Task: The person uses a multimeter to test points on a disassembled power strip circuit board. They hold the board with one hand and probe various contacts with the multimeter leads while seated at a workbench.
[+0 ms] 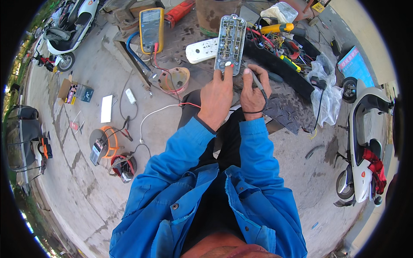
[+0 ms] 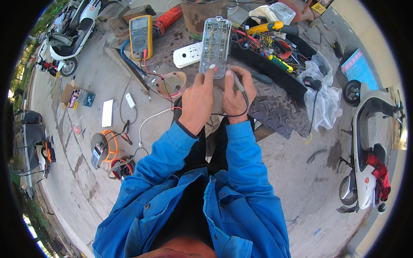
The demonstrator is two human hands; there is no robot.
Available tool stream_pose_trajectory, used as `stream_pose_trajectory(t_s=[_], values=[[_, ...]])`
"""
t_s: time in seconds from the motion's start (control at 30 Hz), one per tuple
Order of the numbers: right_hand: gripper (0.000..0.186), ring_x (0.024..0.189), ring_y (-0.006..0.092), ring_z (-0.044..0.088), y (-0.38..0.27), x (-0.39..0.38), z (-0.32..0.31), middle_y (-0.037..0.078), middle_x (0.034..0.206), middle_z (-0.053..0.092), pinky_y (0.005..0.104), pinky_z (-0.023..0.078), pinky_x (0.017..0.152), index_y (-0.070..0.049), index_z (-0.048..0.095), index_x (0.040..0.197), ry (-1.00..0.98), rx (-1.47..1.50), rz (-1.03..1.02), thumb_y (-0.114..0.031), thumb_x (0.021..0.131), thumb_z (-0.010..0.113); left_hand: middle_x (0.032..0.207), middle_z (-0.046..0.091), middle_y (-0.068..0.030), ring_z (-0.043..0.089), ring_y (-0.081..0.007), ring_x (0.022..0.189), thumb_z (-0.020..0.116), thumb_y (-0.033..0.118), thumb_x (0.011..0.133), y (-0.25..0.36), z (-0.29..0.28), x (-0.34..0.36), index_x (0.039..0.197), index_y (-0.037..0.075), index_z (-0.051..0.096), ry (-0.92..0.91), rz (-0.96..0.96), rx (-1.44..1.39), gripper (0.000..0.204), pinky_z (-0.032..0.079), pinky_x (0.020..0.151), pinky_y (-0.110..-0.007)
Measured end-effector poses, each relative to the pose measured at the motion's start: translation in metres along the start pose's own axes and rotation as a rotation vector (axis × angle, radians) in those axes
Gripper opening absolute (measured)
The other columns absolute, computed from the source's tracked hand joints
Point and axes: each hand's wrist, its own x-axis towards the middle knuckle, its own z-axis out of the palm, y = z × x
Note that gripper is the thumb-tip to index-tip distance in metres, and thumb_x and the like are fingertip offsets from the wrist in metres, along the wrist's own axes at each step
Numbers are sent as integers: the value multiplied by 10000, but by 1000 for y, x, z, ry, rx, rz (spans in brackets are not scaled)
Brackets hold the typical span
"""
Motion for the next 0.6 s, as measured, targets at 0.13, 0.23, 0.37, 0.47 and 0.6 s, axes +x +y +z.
stream_pose_trajectory(t_s=[0.13,0.23,0.37,0.47,0.6], values=[[213,894,127,726,-1,0,-2,63,1010,788,306,588,820,-13,752,1233,-18,-39,-11,-179,1102,779,1151,688,-191,786,-415,811,691,85,995,-8,-10,-7,1489,63,593,-23,35,25,504,630,645,-512],[211,890,126,726,-1,1,-1,65,1011,789,306,586,814,-14,753,1230,-19,-37,-19,-178,1100,780,1164,685,-178,781,-420,812,695,102,992,-10,-17,-7,1495,78,597,-22,16,33,512,620,647,-520],[211,885,127,723,-2,0,-1,68,999,788,304,585,815,-12,753,1232,-13,-20,-24,-174,1098,777,1119,697,-174,764,-454,812,680,61,994,-9,-22,-6,1432,110,640,27,-3,-2,442,613,654,-553],[201,886,134,727,-2,1,-1,74,989,787,309,586,817,-7,759,1214,-8,-48,-33,-165,1091,778,1091,705,-172,756,-471,807,673,39,995,-11,-23,-5,1392,129,662,42,-17,-1,407,610,654,-572],[174,893,142,738,-4,1,-3,75,979,792,318,591,828,-8,775,1165,-28,-91,-39,-159,1079,786,1170,691,-157,781,-425,795,660,79,1005,-22,-21,-4,1458,121,620,2,-7,63,457,615,633,-535]])
